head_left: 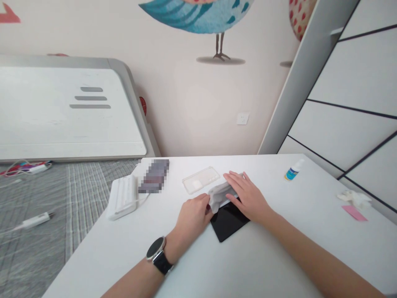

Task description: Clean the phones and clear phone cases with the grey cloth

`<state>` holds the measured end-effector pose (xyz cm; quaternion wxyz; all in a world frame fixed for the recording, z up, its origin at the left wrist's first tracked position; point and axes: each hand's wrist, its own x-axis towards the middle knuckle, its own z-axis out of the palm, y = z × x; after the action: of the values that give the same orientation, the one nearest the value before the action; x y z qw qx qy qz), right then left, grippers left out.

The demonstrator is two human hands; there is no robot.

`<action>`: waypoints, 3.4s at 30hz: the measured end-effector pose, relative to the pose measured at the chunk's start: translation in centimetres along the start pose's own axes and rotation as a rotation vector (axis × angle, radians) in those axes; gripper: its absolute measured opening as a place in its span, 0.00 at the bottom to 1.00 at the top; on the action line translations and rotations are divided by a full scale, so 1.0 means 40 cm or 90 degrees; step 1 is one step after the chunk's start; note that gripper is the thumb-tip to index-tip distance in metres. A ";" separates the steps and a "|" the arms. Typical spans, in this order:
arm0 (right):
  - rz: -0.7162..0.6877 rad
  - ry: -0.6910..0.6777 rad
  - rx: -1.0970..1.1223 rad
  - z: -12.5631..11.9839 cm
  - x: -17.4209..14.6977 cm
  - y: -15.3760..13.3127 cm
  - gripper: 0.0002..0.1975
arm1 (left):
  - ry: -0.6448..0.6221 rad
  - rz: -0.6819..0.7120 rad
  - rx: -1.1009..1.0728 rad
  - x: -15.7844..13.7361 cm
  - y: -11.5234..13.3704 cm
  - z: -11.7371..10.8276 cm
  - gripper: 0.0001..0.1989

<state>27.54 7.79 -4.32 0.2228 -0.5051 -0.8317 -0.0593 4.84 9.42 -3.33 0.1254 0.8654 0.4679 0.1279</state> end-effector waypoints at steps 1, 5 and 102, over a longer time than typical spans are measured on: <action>0.017 0.006 -0.002 -0.002 -0.002 0.004 0.32 | 0.000 0.002 -0.002 0.000 0.001 0.000 0.03; -0.069 -0.038 0.044 -0.001 -0.008 -0.041 0.38 | 0.006 0.009 -0.017 -0.002 -0.001 0.002 0.05; 0.048 -0.003 -0.005 -0.006 -0.006 0.011 0.37 | 0.014 -0.012 -0.068 0.003 -0.007 0.012 0.16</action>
<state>28.11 7.72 -4.25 0.2209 -0.5369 -0.8125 -0.0528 4.84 9.64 -3.86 0.1672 0.8518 0.4697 0.1609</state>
